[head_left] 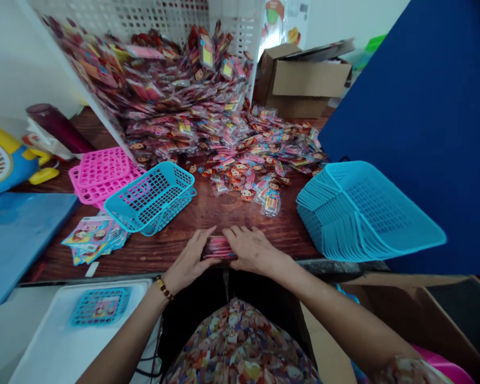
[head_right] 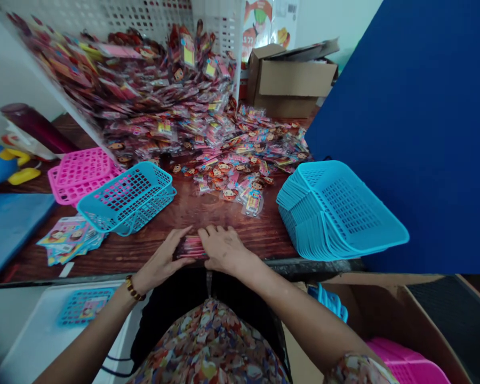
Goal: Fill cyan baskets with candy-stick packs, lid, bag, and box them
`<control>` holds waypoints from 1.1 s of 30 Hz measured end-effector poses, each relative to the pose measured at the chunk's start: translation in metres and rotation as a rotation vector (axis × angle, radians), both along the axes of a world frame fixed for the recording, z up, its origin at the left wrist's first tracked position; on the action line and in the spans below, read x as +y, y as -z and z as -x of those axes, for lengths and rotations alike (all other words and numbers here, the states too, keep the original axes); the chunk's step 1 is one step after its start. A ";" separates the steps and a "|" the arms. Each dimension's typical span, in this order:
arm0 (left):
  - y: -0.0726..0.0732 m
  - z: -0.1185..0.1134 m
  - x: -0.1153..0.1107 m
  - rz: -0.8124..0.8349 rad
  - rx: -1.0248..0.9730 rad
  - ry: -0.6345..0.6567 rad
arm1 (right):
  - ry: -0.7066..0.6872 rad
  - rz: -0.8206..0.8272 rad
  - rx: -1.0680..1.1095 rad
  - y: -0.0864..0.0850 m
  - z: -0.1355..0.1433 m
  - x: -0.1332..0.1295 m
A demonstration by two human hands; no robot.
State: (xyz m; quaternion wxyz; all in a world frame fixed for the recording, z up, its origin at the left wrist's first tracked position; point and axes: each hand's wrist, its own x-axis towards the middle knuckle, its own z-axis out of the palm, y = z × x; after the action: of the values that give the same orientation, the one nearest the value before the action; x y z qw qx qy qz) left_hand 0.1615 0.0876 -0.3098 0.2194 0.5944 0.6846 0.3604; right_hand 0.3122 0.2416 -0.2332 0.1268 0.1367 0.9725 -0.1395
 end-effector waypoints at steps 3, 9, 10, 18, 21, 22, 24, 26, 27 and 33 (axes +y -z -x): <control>-0.002 -0.004 -0.002 -0.011 0.048 -0.011 | 0.029 0.038 -0.027 -0.001 -0.012 0.012; -0.027 -0.011 0.004 0.048 0.528 0.008 | -0.006 0.024 0.081 0.013 -0.025 0.009; -0.030 -0.012 0.004 0.085 0.584 0.017 | -0.005 0.026 0.110 0.014 -0.028 0.009; -0.038 -0.017 0.003 0.120 0.686 0.014 | 0.509 0.395 0.580 0.030 -0.097 0.033; -0.042 -0.018 0.005 0.094 0.727 0.026 | 0.511 0.499 0.527 0.044 -0.103 0.025; -0.044 -0.018 0.006 0.094 0.741 0.030 | 0.509 0.501 0.534 0.047 -0.101 0.021; -0.048 -0.019 0.008 0.105 0.764 0.030 | 0.508 0.498 0.555 0.052 -0.093 0.013; -0.051 -0.021 0.010 0.116 0.785 0.033 | 0.492 0.498 0.564 0.054 -0.088 0.008; -0.052 -0.022 0.010 0.122 0.793 0.037 | 0.481 0.496 0.564 0.053 -0.087 0.007; -0.041 -0.024 0.007 0.181 0.781 0.049 | 0.439 0.550 0.496 0.040 -0.083 0.035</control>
State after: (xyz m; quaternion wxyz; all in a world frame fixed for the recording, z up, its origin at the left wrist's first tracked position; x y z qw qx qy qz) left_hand 0.1852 0.0942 -0.2689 0.0024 0.6812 0.7310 0.0403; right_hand 0.3954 0.2764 -0.2735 -0.1117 0.2639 0.8479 -0.4461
